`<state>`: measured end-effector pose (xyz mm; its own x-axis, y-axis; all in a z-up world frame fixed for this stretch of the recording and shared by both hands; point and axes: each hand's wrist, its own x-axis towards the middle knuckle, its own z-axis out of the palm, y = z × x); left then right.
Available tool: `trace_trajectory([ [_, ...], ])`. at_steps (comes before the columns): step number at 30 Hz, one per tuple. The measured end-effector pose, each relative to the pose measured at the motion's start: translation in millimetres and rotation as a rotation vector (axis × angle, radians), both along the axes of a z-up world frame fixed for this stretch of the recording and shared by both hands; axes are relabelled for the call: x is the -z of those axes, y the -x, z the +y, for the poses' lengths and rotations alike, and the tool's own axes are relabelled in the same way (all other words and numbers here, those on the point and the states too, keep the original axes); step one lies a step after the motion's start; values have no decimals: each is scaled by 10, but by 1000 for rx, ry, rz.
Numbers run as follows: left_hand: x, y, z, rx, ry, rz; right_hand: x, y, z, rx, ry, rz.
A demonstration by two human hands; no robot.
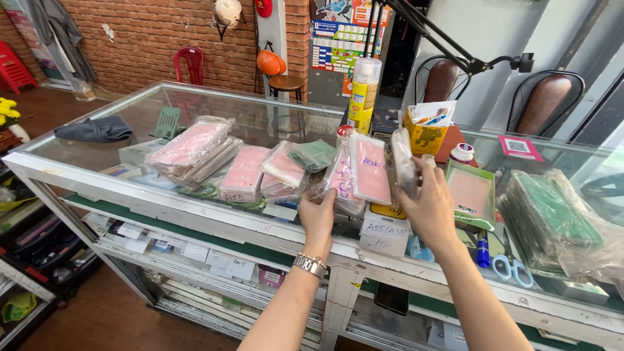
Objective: The person organizes packaged pink and green rectangular items on a glass display counter and a white table. They pick up, wipe, and stack the items, moving them between locations while handling them one at a time.
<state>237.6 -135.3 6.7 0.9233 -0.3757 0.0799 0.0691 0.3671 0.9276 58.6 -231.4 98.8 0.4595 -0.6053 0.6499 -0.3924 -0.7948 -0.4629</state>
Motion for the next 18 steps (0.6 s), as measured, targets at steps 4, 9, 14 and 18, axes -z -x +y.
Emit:
trace_trajectory([
  [4,24,5,46,61,95,71,71,-55,34,-22,32,28],
  [9,-12,19,134,110,112,119,76,-58,3,16,25,28],
  [14,-31,8,257,184,58,147,72,-126,54,-48,77,121],
  [18,-20,-148,443,130,47,200,-5,-280,217,-84,222,136],
])
